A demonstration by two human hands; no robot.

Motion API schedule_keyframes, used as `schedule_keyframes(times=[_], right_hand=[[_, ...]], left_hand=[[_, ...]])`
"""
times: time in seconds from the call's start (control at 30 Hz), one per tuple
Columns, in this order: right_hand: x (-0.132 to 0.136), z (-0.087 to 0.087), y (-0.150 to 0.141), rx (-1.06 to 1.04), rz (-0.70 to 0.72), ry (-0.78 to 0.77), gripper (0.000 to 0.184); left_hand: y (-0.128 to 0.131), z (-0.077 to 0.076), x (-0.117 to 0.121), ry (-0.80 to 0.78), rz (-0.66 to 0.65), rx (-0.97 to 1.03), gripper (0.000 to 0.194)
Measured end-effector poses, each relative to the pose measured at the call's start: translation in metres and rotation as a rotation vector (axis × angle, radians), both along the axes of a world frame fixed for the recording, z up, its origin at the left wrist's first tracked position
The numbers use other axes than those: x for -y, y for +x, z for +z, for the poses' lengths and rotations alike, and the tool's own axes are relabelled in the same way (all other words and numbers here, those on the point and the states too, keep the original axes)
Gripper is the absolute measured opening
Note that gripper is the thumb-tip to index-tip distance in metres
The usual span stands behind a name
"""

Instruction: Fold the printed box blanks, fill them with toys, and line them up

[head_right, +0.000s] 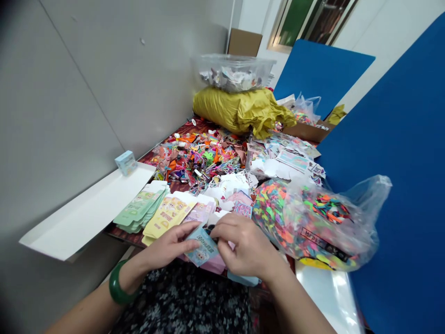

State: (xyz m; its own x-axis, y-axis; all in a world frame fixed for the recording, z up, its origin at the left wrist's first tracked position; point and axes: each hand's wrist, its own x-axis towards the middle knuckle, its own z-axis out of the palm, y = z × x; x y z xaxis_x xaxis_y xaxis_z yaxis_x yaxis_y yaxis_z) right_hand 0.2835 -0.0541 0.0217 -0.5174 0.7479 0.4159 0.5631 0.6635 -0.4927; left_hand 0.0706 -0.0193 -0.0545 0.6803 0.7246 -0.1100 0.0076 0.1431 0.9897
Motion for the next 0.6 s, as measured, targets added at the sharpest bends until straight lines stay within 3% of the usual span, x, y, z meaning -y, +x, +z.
schedule_keyframes(times=[0.13, 0.2, 0.27, 0.33, 0.43, 0.53, 0.6], right_hand=[[0.005, 0.002, -0.009, -0.01, 0.021, -0.062, 0.029], [0.004, 0.005, -0.001, -0.082, -0.091, -0.024, 0.029], [-0.002, 0.009, 0.024, -0.109, -0.368, 0.037, 0.026], [-0.011, 0.011, 0.065, -0.044, -0.773, 0.061, 0.024], [-0.024, 0.007, 0.14, 0.223, -1.333, -0.155, 0.023], [-0.029, -0.007, 0.199, 0.263, -1.415, -0.306, 0.007], [-0.029, -0.018, 0.219, 0.237, -1.389, -0.329, 0.014]], left_hand=[[0.002, 0.0, 0.0, -0.01, 0.018, -0.011, 0.045], [0.001, 0.0, 0.0, -0.085, 0.049, -0.015, 0.045], [-0.002, 0.0, 0.0, -0.161, 0.085, -0.029, 0.045], [-0.005, 0.001, -0.001, -0.236, 0.113, -0.037, 0.048], [-0.009, 0.001, -0.003, -0.313, 0.138, -0.016, 0.054], [-0.008, -0.001, -0.004, -0.332, 0.156, -0.034, 0.056], [-0.005, -0.004, -0.004, -0.337, 0.15, -0.073, 0.058]])
